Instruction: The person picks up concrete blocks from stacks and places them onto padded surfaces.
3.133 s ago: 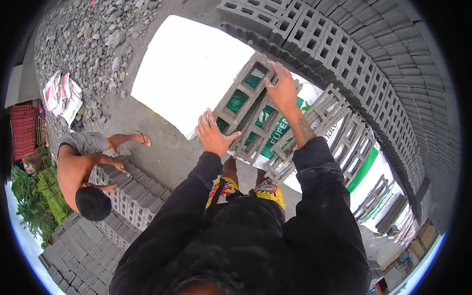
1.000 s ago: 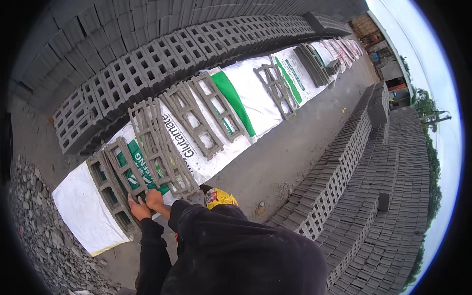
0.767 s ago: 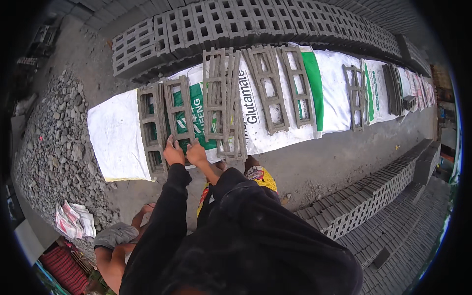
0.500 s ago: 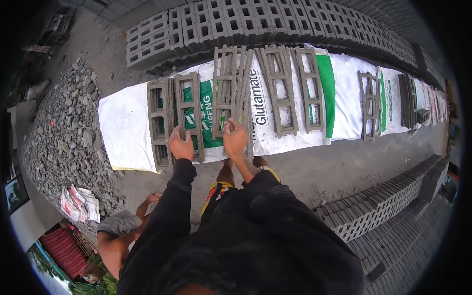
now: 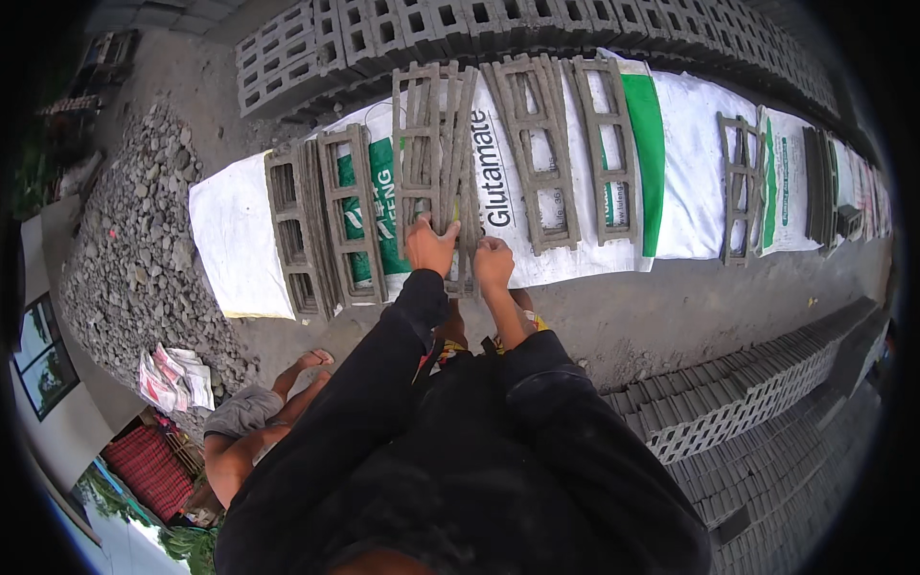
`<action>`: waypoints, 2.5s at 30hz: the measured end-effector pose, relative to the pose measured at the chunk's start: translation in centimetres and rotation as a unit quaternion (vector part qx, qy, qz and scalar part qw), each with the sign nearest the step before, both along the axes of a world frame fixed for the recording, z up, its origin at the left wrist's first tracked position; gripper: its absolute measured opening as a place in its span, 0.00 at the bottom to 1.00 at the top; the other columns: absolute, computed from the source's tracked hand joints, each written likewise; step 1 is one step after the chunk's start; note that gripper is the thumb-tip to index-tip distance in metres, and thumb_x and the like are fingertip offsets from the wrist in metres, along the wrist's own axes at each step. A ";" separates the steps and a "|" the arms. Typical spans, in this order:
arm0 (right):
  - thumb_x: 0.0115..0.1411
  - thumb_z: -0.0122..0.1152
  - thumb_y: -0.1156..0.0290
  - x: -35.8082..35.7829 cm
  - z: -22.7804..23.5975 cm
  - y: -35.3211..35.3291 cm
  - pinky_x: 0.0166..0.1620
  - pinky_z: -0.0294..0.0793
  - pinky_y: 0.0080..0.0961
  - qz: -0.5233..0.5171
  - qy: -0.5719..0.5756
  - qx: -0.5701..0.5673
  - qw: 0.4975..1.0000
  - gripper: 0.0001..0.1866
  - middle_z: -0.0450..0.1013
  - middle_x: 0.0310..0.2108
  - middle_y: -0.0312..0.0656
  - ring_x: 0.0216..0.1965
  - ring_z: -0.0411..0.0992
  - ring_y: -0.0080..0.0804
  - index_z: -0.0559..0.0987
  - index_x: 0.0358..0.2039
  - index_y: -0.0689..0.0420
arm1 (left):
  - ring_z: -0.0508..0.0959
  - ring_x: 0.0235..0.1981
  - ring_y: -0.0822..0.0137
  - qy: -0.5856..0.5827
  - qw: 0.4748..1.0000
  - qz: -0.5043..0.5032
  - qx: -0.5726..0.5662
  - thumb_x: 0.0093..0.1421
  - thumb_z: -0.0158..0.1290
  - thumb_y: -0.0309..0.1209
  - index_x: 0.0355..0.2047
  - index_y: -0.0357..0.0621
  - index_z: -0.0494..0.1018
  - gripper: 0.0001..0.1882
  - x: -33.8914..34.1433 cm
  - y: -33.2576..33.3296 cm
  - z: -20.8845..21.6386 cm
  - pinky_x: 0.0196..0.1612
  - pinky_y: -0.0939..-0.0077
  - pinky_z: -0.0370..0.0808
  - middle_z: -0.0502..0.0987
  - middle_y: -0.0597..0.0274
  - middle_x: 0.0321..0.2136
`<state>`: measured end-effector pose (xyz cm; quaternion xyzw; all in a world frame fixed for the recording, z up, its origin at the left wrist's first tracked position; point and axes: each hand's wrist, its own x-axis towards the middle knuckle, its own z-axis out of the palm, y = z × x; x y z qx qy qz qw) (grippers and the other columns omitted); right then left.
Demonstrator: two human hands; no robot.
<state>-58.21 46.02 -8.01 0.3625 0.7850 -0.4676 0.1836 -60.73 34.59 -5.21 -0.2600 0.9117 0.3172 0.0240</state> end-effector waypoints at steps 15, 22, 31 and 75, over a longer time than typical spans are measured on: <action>0.49 0.55 0.60 5.9 -1.0 0.8 0.46 0.70 0.33 0.055 -0.051 -0.036 0.996 0.20 0.76 0.36 0.53 0.41 0.74 0.45 0.78 0.38 0.61 | 0.75 0.39 0.42 -0.084 0.996 0.005 0.004 0.48 0.59 0.45 0.42 0.28 0.69 0.31 -1.0 0.9 -1.0 0.45 0.56 0.70 0.75 0.36 0.34; 0.47 0.59 0.60 5.2 -2.0 1.2 0.46 0.70 0.33 0.049 -0.104 -0.066 0.991 0.22 0.76 0.36 0.54 0.42 0.74 0.46 0.78 0.39 0.64 | 0.75 0.39 0.40 -0.139 0.990 0.009 -0.013 0.49 0.59 0.44 0.39 0.28 0.70 0.29 4.4 1.2 -0.7 0.43 0.56 0.70 0.74 0.32 0.34; 0.55 0.50 0.60 5.9 -3.4 1.6 0.39 0.71 0.33 0.060 -0.117 -0.110 0.985 0.19 0.76 0.31 0.52 0.35 0.75 0.44 0.78 0.35 0.63 | 0.73 0.46 0.42 -0.128 0.985 0.071 0.091 0.37 0.67 0.48 0.52 0.20 0.58 0.52 5.8 3.3 0.6 0.49 0.62 0.70 0.72 0.30 0.41; 0.55 0.62 0.68 -5.0 2.2 -8.8 0.48 0.71 0.29 0.062 -0.181 -0.567 0.802 0.20 0.72 0.42 0.43 0.44 0.72 0.32 0.71 0.47 0.64 | 0.79 0.33 0.64 -0.091 0.939 0.062 0.324 0.37 0.69 0.38 0.37 0.34 0.74 0.28 11.4 -6.7 0.3 0.40 0.71 0.73 0.79 0.54 0.31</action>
